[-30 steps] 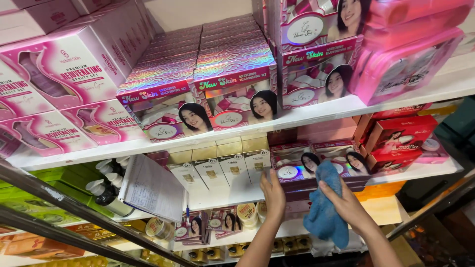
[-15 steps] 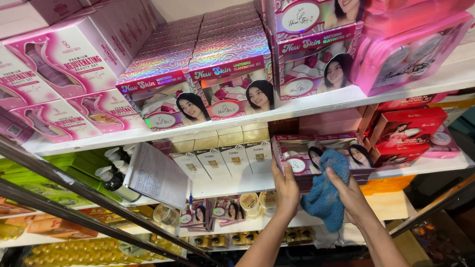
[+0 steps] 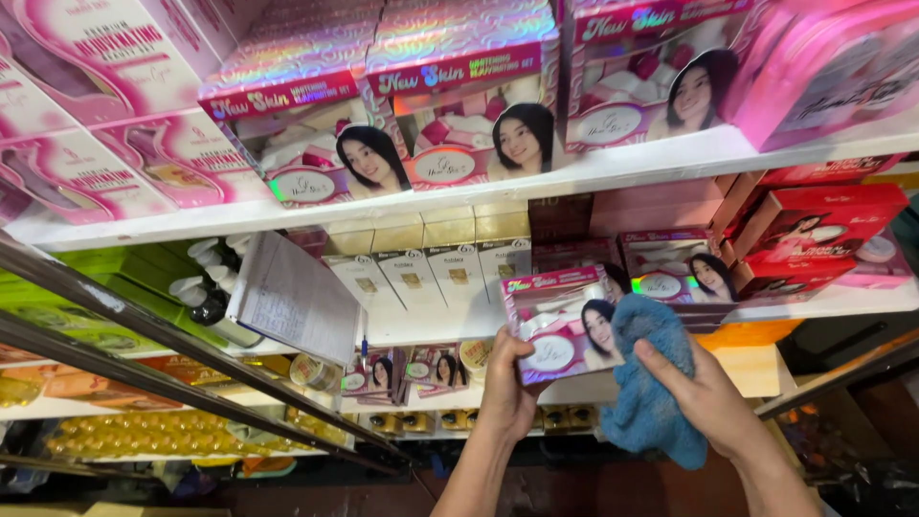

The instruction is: Wiping beauty product boxes with a cloth and organizing them on a shelf.

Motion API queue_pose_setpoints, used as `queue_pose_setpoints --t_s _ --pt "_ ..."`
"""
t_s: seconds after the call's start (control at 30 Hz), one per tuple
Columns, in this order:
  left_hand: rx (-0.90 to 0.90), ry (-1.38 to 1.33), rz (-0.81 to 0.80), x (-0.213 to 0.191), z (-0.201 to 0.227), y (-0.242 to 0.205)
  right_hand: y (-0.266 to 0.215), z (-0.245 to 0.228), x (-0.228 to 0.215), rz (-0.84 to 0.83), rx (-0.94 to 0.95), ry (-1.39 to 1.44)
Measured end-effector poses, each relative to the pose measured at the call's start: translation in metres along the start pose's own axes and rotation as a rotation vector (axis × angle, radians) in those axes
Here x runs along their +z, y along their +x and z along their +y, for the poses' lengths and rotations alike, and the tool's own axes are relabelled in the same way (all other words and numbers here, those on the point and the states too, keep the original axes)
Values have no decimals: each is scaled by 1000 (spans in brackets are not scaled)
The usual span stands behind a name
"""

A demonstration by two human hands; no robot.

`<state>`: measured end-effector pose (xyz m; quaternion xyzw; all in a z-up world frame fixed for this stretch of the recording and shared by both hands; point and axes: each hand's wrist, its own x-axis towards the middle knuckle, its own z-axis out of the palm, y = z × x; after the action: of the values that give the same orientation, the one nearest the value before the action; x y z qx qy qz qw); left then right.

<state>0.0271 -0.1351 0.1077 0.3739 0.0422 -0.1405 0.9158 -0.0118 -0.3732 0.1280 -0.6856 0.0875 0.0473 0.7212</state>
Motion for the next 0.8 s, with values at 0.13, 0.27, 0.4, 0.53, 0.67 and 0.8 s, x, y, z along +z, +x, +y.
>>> queue_pose_setpoints --t_s 0.13,0.27,0.4,0.53,0.67,0.8 --pt "-92 -27 150 -39 -11 -9 -13 -13 25 -45 -60 -252" --pt "-168 -107 231 -82 -40 -13 -13 -23 48 -55 -361 -294" --pt "-206 -33 327 -85 -43 -24 -13 -14 88 -54 -444 -533" --pt "-184 -89 248 -107 -53 -29 -21 24 136 -67 -691 -1116" --pt "-193 -99 267 -139 -67 -26 -20 69 168 -169 -707 -1351" --pt "-244 -217 333 -155 -67 -31 4 95 181 -344 -671 -1274"
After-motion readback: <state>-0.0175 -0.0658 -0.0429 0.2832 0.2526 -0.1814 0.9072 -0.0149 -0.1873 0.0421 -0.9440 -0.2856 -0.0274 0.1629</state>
